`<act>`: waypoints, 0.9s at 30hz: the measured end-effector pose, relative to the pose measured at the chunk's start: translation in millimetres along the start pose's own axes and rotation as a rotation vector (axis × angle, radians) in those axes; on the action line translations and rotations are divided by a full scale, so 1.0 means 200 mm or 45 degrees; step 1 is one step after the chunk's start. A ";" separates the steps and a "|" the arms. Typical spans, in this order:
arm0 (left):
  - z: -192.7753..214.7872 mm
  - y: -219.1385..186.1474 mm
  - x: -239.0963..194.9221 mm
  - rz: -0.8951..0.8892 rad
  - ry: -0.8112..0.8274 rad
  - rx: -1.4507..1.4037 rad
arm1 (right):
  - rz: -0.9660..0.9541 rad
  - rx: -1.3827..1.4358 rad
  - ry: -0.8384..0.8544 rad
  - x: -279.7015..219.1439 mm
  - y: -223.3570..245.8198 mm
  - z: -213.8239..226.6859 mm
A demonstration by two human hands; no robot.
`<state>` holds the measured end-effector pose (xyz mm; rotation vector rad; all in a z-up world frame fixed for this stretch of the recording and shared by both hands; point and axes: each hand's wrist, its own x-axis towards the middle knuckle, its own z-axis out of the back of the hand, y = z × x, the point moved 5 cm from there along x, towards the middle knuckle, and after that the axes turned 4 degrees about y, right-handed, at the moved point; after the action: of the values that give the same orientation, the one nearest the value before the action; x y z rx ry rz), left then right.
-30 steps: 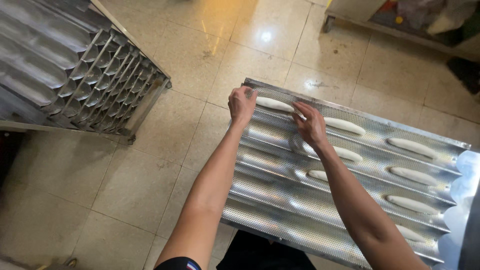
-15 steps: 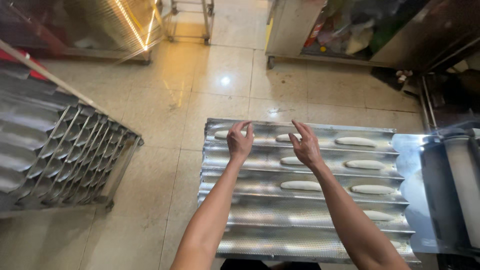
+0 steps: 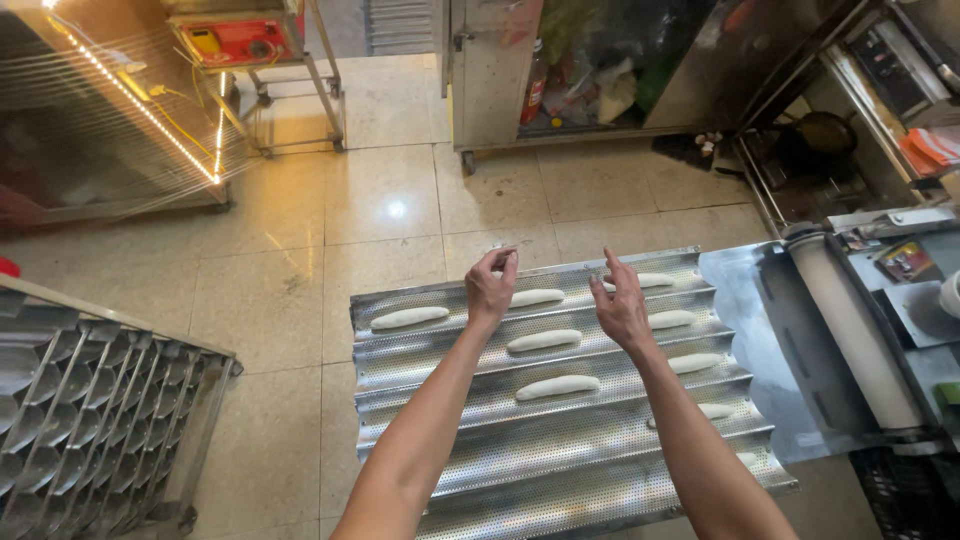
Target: The person picks up round dough balls from a wooden tray and feeds them into a dough sheeter machine. The machine elongates the dough into oblong shapes, which the person then collects and arranges on a perforated metal tray. The person repeatedly moves the filled tray to a rack and retrieves an empty one to continue the process.
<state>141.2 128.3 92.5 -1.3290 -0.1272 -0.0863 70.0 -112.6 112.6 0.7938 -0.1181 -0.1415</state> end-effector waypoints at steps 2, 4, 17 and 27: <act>-0.05 -0.05 0.01 0.016 0.053 0.009 | 0.005 -0.008 -0.001 -0.01 0.01 0.05; -0.11 -0.08 0.03 0.042 0.098 -0.002 | 0.067 -0.017 -0.011 0.02 0.02 0.10; -0.21 -0.19 -0.01 0.148 -0.031 -0.347 | 0.139 0.052 0.263 0.13 0.11 0.23; -1.10 -0.80 -0.35 -0.069 0.209 -0.397 | 0.433 0.275 -0.095 0.09 -0.34 1.18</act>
<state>59.6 -123.2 184.4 -1.6228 -0.0099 -0.2691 44.2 -328.6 229.6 0.9720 -0.3405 0.1666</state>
